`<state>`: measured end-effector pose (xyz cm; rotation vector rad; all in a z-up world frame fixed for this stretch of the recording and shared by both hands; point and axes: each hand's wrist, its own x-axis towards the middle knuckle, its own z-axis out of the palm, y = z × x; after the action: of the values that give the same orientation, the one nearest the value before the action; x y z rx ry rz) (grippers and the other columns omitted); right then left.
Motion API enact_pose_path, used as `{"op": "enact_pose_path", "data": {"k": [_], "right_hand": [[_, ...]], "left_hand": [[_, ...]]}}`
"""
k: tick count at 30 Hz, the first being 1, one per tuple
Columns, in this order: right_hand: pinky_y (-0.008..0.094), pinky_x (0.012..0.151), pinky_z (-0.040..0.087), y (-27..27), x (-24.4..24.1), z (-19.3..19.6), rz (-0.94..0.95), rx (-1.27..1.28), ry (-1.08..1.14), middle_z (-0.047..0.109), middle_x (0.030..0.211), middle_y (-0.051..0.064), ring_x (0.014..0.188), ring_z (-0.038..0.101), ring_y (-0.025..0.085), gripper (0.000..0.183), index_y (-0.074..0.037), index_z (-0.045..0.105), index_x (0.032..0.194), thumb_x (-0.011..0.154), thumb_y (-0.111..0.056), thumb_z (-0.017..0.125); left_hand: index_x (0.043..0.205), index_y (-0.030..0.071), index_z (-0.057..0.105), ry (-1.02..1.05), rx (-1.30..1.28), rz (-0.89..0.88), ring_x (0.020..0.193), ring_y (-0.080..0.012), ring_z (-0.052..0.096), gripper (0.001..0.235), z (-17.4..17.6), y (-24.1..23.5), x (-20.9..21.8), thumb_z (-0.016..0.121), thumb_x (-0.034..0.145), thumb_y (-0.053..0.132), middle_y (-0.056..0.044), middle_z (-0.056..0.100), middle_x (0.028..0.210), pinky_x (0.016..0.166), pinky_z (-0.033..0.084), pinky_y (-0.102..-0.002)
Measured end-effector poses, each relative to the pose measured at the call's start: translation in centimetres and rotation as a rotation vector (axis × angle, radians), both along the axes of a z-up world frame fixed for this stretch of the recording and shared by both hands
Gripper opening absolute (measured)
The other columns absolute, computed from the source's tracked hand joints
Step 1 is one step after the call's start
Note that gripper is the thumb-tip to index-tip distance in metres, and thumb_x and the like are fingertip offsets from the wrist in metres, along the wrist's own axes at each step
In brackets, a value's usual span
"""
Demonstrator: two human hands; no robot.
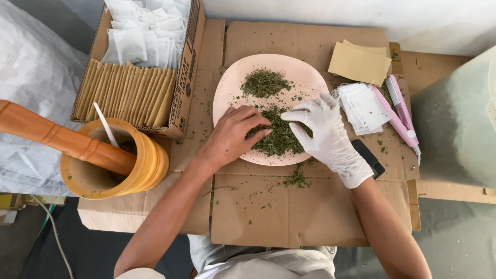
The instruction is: The person sorts dried green herbs on a pink plate using both hands, picking up small amounts and moving them around. A mortar and pestle, cardboard boxes, and a digital scale are visible on the table.
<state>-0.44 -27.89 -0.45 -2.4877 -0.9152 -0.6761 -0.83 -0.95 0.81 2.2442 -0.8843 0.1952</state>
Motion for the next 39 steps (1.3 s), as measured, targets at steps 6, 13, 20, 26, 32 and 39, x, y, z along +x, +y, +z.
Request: {"op": "enact_pose_path", "data": {"k": [6, 13, 20, 26, 32, 39], "right_hand": [[0.053, 0.124, 0.034, -0.4, 0.5, -0.7, 0.023, -0.024, -0.096, 0.067, 0.112, -0.002, 0.116, 0.066, 0.022, 0.024, -0.027, 0.077, 0.125, 0.102, -0.027, 0.081], [0.058, 0.119, 0.042, 4.0, 0.6, 0.2, 0.078, -0.115, 0.003, 0.074, 0.11, 0.002, 0.112, 0.073, 0.026, 0.021, -0.03, 0.08, 0.116, 0.103, -0.045, 0.075], [0.06, 0.122, 0.04, 8.2, 2.9, -0.4, 0.128, -0.391, 0.263, 0.077, 0.118, 0.004, 0.12, 0.072, 0.028, 0.037, -0.028, 0.078, 0.118, 0.093, -0.055, 0.078], [0.051, 0.126, 0.037, 7.7, 2.3, 1.2, 0.082, -0.429, 0.187, 0.081, 0.103, -0.003, 0.111, 0.074, 0.017, 0.014, -0.032, 0.081, 0.103, 0.099, -0.045, 0.077], [0.053, 0.125, 0.036, 3.1, 1.5, 0.8, 0.073, -0.234, 0.048, 0.08, 0.106, -0.001, 0.113, 0.075, 0.021, 0.018, -0.03, 0.08, 0.119, 0.104, -0.038, 0.074], [0.061, 0.121, 0.037, 0.4, 1.5, -0.1, 0.033, -0.248, 0.148, 0.075, 0.109, 0.005, 0.116, 0.07, 0.031, 0.036, -0.027, 0.082, 0.115, 0.098, -0.058, 0.074]], "left_hand": [[0.118, 0.014, 0.08, -0.087, -0.025, 0.11, 0.087, -0.0209, 0.07, 0.014, -3.1, 1.6, 2.4, 0.075, 0.105, 0.014, -0.005, 0.072, 0.092, 0.081, 0.053, -0.036], [0.121, 0.016, 0.073, -0.207, -0.155, 0.221, 0.08, -0.019, 0.071, 0.013, -2.2, 2.4, 2.1, 0.071, 0.109, 0.021, -0.001, 0.07, 0.088, 0.074, 0.054, -0.035], [0.124, 0.014, 0.071, -0.255, -0.201, 0.303, 0.076, -0.0209, 0.072, 0.015, -1.5, 2.5, 1.9, 0.066, 0.113, 0.022, -0.003, 0.071, 0.085, 0.072, 0.053, -0.035], [0.123, 0.015, 0.072, -0.266, -0.199, 0.283, 0.077, -0.0195, 0.073, 0.014, -1.6, 2.6, 2.0, 0.07, 0.11, 0.02, -0.002, 0.072, 0.086, 0.072, 0.053, -0.034], [0.128, 0.014, 0.074, -0.151, -0.113, 0.177, 0.082, -0.0235, 0.072, 0.021, -1.6, 2.1, 1.8, 0.071, 0.107, 0.014, -0.006, 0.074, 0.09, 0.076, 0.054, -0.037], [0.137, 0.003, 0.074, 0.285, 0.21, 0.032, 0.119, -0.0361, 0.068, 0.043, 4.0, 0.9, -0.1, 0.082, 0.098, 0.02, -0.022, 0.073, 0.123, 0.104, 0.052, -0.047]]}}
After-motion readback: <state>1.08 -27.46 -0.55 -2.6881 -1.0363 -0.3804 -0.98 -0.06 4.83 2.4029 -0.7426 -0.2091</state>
